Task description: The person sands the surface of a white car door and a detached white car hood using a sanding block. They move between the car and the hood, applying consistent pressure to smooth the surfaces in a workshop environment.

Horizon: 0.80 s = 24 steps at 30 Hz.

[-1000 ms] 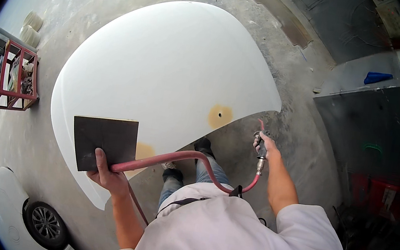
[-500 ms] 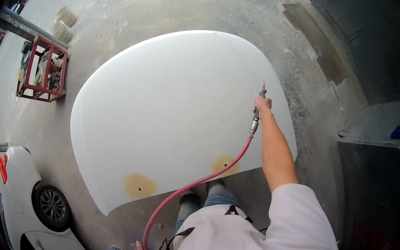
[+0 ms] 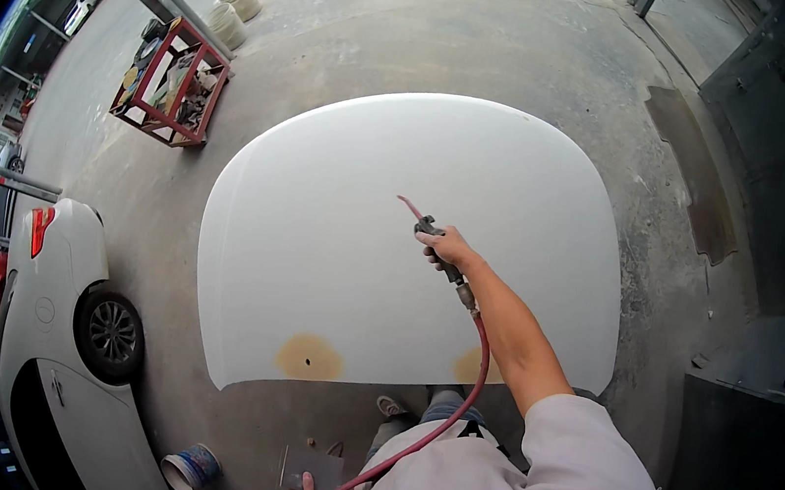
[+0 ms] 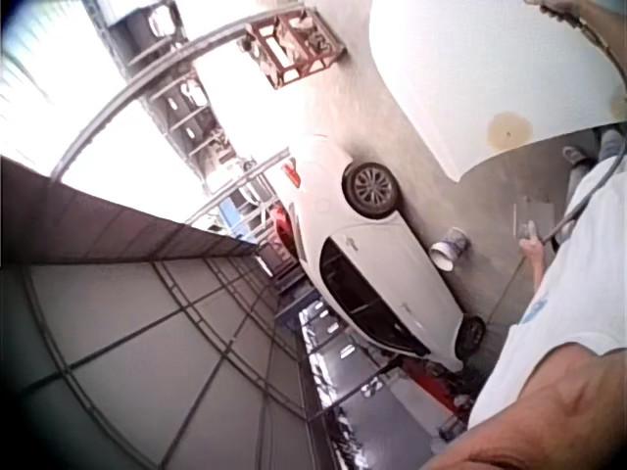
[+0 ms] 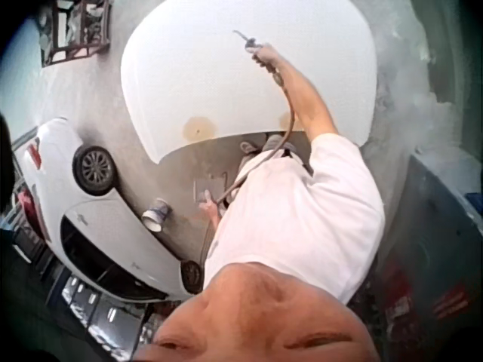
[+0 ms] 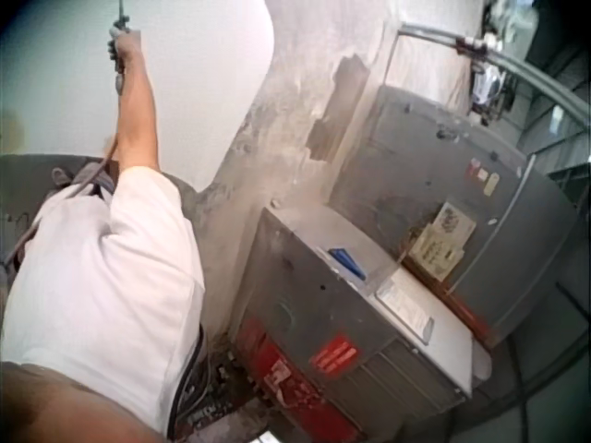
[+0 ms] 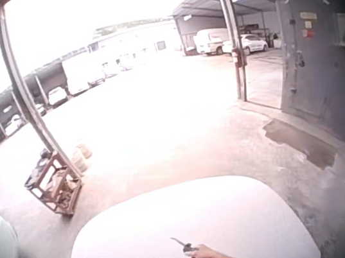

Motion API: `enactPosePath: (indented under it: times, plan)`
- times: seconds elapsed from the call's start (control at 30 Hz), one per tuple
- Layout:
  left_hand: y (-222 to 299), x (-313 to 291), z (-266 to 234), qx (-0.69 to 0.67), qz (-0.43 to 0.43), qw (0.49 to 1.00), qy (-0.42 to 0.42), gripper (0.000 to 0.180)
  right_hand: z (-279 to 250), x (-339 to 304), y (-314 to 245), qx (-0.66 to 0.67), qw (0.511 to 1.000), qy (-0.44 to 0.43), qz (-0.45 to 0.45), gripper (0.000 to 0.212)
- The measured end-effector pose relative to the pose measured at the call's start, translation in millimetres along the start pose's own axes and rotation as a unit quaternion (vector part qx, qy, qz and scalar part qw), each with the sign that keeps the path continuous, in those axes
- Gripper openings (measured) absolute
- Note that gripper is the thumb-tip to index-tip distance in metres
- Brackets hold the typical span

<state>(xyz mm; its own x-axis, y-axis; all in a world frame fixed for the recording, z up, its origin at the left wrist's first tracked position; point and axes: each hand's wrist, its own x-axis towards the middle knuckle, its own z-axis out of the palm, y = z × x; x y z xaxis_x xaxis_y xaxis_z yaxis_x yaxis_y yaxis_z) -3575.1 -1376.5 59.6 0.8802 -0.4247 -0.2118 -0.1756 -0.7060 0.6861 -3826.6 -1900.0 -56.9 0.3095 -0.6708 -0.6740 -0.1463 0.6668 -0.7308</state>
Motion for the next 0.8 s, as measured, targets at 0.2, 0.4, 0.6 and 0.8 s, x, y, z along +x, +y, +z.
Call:
enactPosePath:
  times: [0.2, 0.4, 0.6, 0.8]
  plan:
    - [-37.4, 17.1, 11.1, 0.016, 0.027, 0.999, -0.016, 0.041, 16.5, -48.2, 47.6, 0.310, 0.945, 0.099, -0.005, 0.027]
    - [26.4, 74.8, 34.0, -0.471, -0.146, 0.846, -0.203, 0.032, 119.2, -118.7, 76.6, 0.286, 0.958, 0.011, -0.016, 0.035]
    - [49.2, 109.8, 64.9, -0.410, -0.124, 0.783, -0.450, 0.036, 274.9, -183.5, 72.9, 0.164, 0.979, -0.046, -0.115, 0.040]
    - [56.2, 113.0, 16.1, -0.481, -0.052, 0.749, -0.453, 0.032, 343.1, -214.8, 57.7, 0.208, 0.973, -0.071, -0.071, 0.042]
